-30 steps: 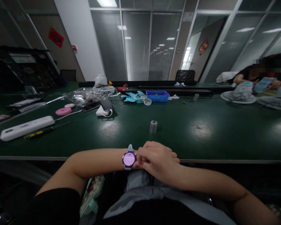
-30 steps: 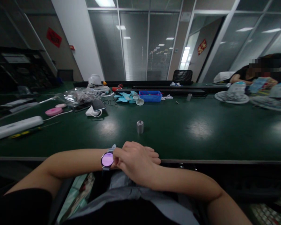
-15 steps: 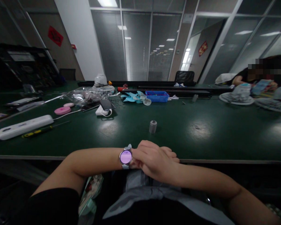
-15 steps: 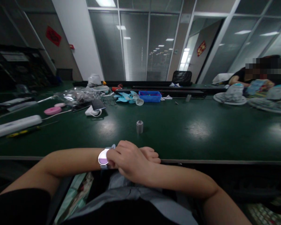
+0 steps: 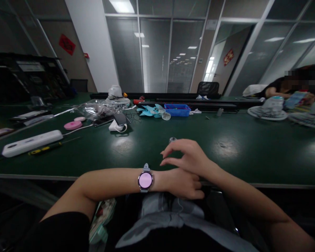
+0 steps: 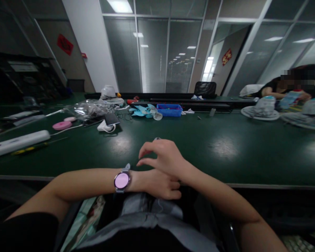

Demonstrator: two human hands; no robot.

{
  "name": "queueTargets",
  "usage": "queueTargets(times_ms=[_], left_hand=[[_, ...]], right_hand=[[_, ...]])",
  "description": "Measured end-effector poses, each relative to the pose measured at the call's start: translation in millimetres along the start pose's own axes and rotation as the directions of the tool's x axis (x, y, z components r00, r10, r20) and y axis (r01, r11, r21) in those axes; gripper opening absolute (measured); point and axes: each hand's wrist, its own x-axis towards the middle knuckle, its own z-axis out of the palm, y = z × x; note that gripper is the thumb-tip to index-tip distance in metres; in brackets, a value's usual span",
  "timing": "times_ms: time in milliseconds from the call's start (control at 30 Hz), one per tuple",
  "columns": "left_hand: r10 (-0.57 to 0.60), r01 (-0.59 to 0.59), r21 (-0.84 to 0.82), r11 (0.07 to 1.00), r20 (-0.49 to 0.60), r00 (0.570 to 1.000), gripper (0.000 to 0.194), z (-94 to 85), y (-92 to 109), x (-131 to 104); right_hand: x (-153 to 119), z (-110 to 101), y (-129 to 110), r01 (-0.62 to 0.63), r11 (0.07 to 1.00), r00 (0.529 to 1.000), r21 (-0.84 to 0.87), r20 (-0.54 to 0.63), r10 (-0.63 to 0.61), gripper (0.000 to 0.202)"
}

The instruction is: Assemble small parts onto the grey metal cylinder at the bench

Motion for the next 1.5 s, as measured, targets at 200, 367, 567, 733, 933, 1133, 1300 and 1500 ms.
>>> queueTargets(times_ms=[200, 367, 567, 733, 933, 1133, 1300, 1500], left_hand=[[0.175, -0.178, 0.001, 0.984, -0.187, 0.967, 0.011, 1.9, -6.7, 0.4], [0.205, -0.210, -0.002, 0.978, -0.201, 0.958, 0.014, 0.3, -6.2, 0.7], [0.194, -0.204, 0.001, 0.979, -0.314, 0.929, 0.019, -7.2, -8.5, -2.9], [-0.372, 0.238, -0.326, 0.915, -0.454, 0.810, 0.025, -22.8, -47.3, -17.1], [-0.881, 0.487, -0.781, 0.392, -0.166, 0.443, 0.031, -18.8, -108.0, -42.9], [-0.771, 0.433, -0.832, 0.347, 0.010, 0.637, 0.084, 3.4, -101.4, -55.6], [-0.790, 0.475, -0.809, 0.347, 0.021, 0.613, 0.069, 17.0, -97.2, -54.8], [-0.808, 0.523, -0.793, 0.312, 0.068, 0.586, 0.060, 20.6, -105.9, -57.3]], right_hand=[[19.3, -15.7, 71.5, -0.111, 0.992, 0.962, -0.064, -0.259, 0.090, 0.023], [11.8, 2.3, 108.5, -0.128, 0.975, 0.986, 0.180, -0.079, 0.144, 0.032], [-6.1, 15.9, 110.5, -0.268, 0.868, 0.958, 0.417, 0.213, 0.193, 0.055], [-6.3, 18.2, 115.4, -0.320, 0.786, 0.943, 0.529, 0.262, 0.208, 0.061], [-4.2, 17.6, 114.9, -0.342, 0.736, 0.938, 0.585, 0.158, 0.310, 0.045], [-2.2, 14.7, 112.8, -0.404, 0.733, 0.910, 0.548, 0.156, 0.385, 0.035], [-2.4, 15.0, 112.4, -0.404, 0.767, 0.903, 0.499, 0.082, 0.423, 0.032], [-0.8, 14.0, 108.3, -0.373, 0.852, 0.915, 0.368, -0.007, 0.404, 0.028]])
